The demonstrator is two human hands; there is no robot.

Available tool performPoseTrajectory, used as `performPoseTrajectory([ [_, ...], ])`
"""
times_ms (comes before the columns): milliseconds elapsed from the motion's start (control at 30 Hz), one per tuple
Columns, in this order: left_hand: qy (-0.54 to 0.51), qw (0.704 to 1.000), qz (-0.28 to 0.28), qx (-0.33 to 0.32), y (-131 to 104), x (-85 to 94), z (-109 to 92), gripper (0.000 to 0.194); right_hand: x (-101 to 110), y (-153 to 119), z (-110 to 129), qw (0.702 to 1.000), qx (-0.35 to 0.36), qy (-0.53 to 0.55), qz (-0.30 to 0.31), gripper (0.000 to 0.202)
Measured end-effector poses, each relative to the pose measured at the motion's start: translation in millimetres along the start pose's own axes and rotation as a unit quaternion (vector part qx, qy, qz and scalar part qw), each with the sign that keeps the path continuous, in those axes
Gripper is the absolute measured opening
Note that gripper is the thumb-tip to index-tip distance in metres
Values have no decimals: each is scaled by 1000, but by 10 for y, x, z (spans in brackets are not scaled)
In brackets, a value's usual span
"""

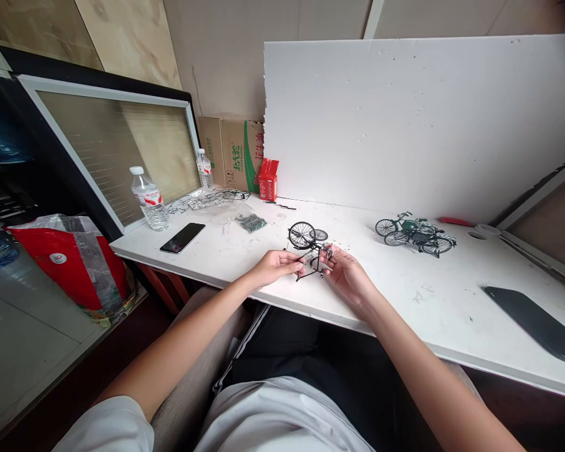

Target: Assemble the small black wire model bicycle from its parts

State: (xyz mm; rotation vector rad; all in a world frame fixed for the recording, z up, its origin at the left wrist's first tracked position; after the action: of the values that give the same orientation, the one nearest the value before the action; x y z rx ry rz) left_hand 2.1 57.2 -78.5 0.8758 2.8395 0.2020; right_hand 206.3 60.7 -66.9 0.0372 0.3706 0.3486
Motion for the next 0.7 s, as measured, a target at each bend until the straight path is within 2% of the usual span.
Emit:
performPoseTrajectory([
  [167,-24,1000,-5,6,-25,17,20,49,15,5,-42,1000,-18,12,-6,33],
  [300,-30,999,-34,2,-39,60,32,51,-1,-7,-43,1000,-15,6,-13,40],
  [400,-26,998,-54,-10,-41,106,38,51,-25,-30,4,999,10,-25,-21,47],
  [567,-41,996,-82,-18,-27,162,54,50,-30,-60,54,991,64,-98,-66,51],
  [700,-60,994,-93,-21,-11,195,96,50,-66,-56,13,982,85,-158,-63,50],
])
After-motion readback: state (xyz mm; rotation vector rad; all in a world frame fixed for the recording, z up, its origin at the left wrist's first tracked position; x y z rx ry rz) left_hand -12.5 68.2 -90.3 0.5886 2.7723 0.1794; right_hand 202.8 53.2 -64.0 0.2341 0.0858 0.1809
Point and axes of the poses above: each hand's wrist, its own y-axis towards the middle knuckle, its own x-axis out of the back of the hand, z = x × y, the point moved 5 cm from there along y, towards the middle knuckle, and after that the axes turned 7 degrees about z, right-handed, at the moved point
